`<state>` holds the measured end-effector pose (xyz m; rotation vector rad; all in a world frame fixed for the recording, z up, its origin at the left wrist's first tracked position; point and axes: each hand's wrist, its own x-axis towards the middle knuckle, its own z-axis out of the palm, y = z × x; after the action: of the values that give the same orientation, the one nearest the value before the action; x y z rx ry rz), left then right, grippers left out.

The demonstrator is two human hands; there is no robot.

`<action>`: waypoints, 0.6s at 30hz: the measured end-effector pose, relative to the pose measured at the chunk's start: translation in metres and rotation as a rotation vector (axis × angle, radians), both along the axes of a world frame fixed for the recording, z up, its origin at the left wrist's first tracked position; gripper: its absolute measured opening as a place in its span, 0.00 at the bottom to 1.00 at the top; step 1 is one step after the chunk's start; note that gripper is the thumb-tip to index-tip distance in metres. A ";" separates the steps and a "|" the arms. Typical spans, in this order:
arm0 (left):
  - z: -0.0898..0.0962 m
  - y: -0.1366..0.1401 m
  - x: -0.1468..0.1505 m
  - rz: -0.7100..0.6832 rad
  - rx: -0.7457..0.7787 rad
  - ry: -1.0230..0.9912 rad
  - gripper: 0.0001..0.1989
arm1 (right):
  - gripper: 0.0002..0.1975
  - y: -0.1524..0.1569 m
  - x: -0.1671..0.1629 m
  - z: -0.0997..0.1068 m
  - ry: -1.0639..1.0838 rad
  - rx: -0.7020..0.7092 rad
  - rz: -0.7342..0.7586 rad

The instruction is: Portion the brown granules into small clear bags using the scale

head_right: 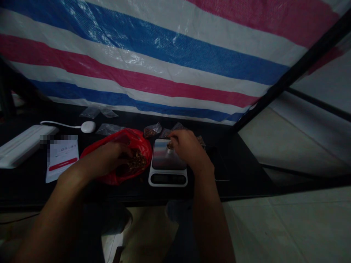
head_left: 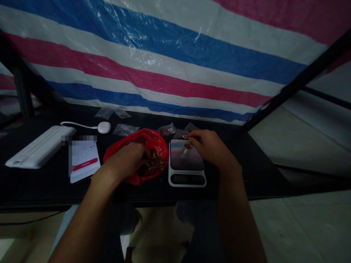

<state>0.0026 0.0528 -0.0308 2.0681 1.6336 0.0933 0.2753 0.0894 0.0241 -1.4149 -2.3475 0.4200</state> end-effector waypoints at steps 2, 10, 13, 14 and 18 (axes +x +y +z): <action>-0.001 0.001 -0.002 -0.001 0.013 -0.022 0.13 | 0.13 0.000 0.002 0.000 0.012 -0.001 -0.007; 0.005 0.000 -0.003 -0.063 0.055 -0.110 0.13 | 0.09 -0.020 -0.020 0.005 0.046 -0.043 0.121; 0.009 -0.001 -0.003 -0.085 0.020 -0.110 0.13 | 0.08 -0.041 -0.047 -0.006 -0.094 -0.189 0.319; 0.010 -0.001 -0.003 -0.091 0.010 -0.114 0.13 | 0.06 -0.047 -0.056 -0.010 -0.171 -0.199 0.326; 0.013 -0.003 -0.002 -0.097 0.006 -0.119 0.14 | 0.10 -0.064 -0.078 -0.024 -0.414 -0.161 0.302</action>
<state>0.0009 0.0493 -0.0179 2.1009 1.4625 0.1849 0.1970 0.0253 -0.0001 -1.3183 -2.9410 0.4381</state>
